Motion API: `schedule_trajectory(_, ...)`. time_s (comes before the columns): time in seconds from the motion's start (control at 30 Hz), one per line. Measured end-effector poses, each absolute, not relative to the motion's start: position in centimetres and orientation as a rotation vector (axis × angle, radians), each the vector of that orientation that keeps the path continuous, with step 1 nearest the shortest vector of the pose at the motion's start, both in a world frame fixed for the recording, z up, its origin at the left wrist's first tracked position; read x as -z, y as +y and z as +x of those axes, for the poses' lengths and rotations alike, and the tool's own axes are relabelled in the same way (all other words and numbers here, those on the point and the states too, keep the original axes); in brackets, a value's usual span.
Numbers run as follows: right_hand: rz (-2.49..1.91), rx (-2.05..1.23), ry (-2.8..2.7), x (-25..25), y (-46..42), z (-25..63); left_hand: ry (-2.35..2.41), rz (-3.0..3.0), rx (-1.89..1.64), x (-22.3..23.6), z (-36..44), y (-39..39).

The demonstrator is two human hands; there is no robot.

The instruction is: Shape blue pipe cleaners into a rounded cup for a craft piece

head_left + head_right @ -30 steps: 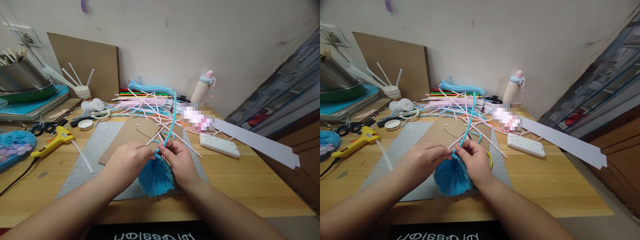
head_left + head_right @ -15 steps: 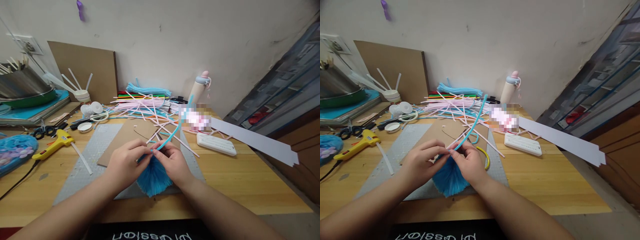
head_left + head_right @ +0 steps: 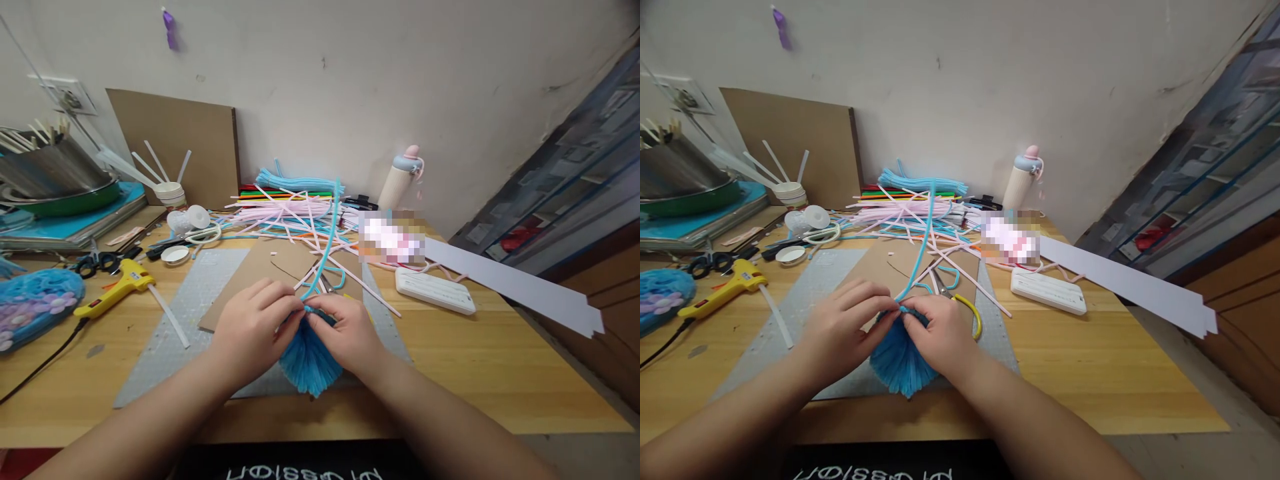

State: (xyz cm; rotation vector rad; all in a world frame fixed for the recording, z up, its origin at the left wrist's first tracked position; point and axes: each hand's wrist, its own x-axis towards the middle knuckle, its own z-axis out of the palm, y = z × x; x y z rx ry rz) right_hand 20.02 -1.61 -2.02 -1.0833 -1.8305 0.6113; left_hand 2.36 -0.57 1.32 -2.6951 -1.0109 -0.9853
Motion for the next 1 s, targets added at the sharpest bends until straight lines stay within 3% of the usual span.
schedule_trajectory(0.1,-1.113,-0.504,-1.872,1.8,-2.0,20.0,-0.910,-2.591,0.792,-1.9,2.6,-0.8)
schedule_trajectory(0.43,-1.197,-0.391,-1.933,1.8,-1.9,19.9,-0.961,-2.521,0.732,-1.6,3.1,-1.2)
schedule_trajectory(0.8,-1.191,-0.320,-1.983,1.5,-2.0,19.9,-0.793,-2.620,0.334,-3.6,3.3,-0.8)
schedule_trajectory(1.0,-1.198,-0.320,-1.989,1.5,-2.0,19.9,-0.870,-2.706,0.388,-3.5,3.0,-0.4)
